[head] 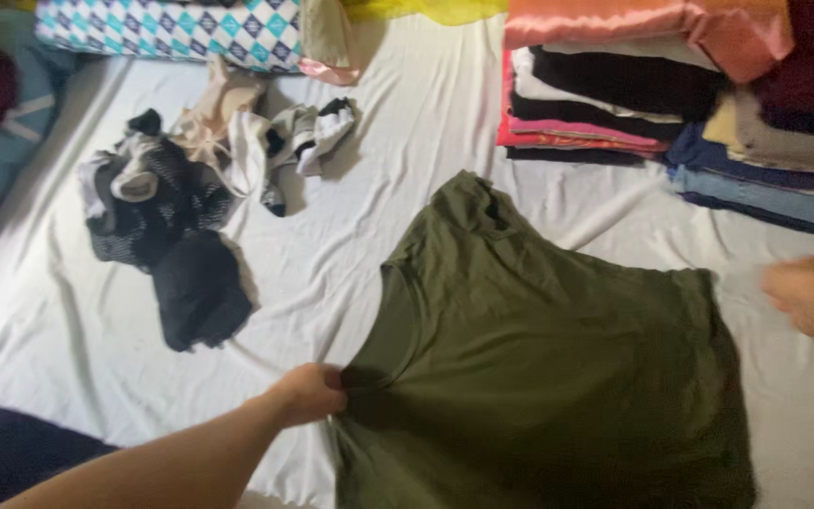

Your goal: The person folds a pink satin shirt, a green t-shirt, and a black polka-dotted top on a bed. Each item is smoothed, folded into a compact rectangle, and placed on a growing stack of folded clothes.

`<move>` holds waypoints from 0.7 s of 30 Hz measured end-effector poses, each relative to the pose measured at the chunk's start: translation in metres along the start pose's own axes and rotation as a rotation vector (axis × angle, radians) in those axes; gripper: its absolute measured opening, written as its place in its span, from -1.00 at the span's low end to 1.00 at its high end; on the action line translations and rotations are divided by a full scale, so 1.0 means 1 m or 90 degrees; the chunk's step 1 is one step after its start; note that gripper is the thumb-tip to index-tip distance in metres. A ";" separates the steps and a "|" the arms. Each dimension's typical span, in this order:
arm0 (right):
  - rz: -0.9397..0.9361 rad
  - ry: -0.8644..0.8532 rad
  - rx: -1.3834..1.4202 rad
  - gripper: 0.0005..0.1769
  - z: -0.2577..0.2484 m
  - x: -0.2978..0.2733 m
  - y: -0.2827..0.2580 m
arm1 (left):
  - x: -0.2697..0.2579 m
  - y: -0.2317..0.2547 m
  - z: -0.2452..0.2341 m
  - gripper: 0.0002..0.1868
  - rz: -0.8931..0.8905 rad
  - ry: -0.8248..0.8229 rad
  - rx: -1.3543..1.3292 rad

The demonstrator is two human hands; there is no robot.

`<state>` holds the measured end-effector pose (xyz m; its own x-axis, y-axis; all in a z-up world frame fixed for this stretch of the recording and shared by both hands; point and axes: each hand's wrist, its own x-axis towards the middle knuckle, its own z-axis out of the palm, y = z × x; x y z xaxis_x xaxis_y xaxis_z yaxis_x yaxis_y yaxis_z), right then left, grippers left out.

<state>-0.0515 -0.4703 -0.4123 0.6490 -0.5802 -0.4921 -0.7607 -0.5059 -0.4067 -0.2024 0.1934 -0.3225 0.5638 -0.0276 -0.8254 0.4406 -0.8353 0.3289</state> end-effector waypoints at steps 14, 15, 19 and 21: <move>0.057 -0.104 0.119 -0.56 0.019 -0.020 -0.014 | 0.159 0.100 -0.049 -0.57 0.135 0.299 0.110; 0.073 -0.090 0.134 -0.55 0.017 -0.027 -0.019 | 0.162 0.096 -0.051 -0.63 0.144 0.303 0.109; 0.116 -0.125 0.156 -0.52 0.012 -0.039 -0.029 | 0.172 0.090 -0.050 -0.76 0.182 0.369 0.009; 0.092 -0.142 0.142 -0.53 0.013 -0.034 -0.026 | 0.175 0.093 -0.053 -0.77 0.149 0.357 -0.029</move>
<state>-0.0535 -0.4288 -0.3952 0.5347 -0.4698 -0.7024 -0.8443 -0.2622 -0.4674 -0.0262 0.1395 -0.4119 0.9260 0.0955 -0.3653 0.2823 -0.8175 0.5020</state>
